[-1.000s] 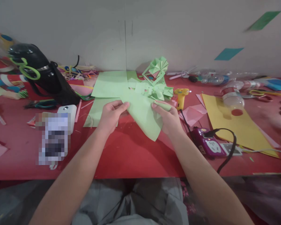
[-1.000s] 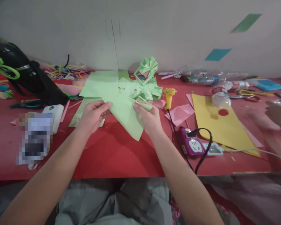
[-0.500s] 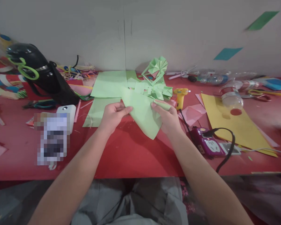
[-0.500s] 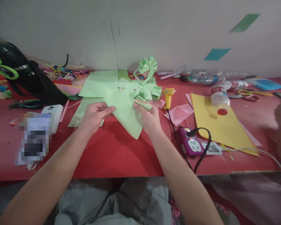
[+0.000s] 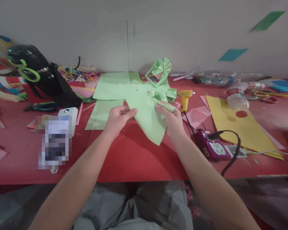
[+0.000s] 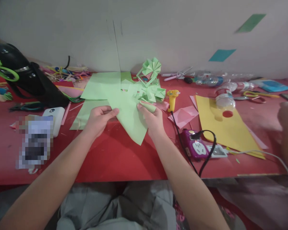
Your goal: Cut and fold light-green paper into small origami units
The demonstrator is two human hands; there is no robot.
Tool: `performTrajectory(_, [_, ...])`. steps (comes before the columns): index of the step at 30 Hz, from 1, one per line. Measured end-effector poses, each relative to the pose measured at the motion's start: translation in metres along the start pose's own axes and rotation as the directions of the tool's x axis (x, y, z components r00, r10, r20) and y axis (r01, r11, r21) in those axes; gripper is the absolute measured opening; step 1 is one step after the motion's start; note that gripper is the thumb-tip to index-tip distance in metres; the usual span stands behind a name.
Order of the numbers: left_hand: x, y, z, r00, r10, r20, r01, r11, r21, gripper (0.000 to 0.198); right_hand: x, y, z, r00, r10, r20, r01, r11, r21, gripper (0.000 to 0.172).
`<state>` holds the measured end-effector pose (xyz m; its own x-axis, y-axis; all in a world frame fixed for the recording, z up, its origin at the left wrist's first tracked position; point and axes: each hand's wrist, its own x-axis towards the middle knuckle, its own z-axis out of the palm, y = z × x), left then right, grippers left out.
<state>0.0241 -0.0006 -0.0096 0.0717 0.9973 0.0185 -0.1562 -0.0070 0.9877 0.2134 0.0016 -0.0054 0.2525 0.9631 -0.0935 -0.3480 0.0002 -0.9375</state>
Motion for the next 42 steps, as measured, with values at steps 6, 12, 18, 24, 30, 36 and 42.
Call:
performTrajectory(6, [0.000, -0.005, 0.004, 0.998, 0.002, -0.055, 0.003, 0.997, 0.078, 0.035, -0.002, -0.003, 0.002, 1.000, 0.017, 0.007, -0.017, 1.000, 0.003, 0.032])
performTrajectory(12, [-0.002, -0.007, 0.008, 0.998, -0.068, 0.017, 0.068, 0.998, -0.003, 0.036, 0.002, 0.002, 0.001, 0.999, 0.011, -0.035, -0.009, 0.999, 0.050, 0.034])
performTrajectory(18, [-0.002, -0.013, 0.012, 0.999, -0.040, -0.005, 0.041, 0.993, 0.109, 0.038, 0.008, 0.006, -0.002, 0.998, 0.042, -0.035, -0.038, 0.993, 0.109, 0.035])
performTrajectory(24, [-0.003, -0.013, 0.013, 0.999, -0.006, -0.036, 0.013, 0.980, 0.200, 0.042, 0.007, 0.005, 0.001, 0.998, 0.031, -0.052, -0.025, 0.992, 0.124, 0.031])
performTrajectory(30, [-0.001, -0.017, 0.012, 0.999, -0.038, 0.023, 0.036, 0.996, 0.077, 0.030, 0.008, 0.005, 0.000, 0.999, 0.006, -0.051, 0.000, 0.994, 0.105, 0.031])
performTrajectory(36, [-0.001, -0.017, 0.013, 0.998, -0.068, -0.009, 0.068, 0.994, 0.090, 0.034, 0.006, 0.004, 0.000, 1.000, -0.018, -0.007, 0.018, 0.996, 0.082, 0.031])
performTrajectory(42, [-0.005, -0.013, 0.017, 0.991, -0.115, 0.064, 0.111, 0.992, 0.053, 0.033, 0.007, 0.003, 0.000, 0.999, -0.013, -0.046, 0.019, 0.991, 0.131, 0.032])
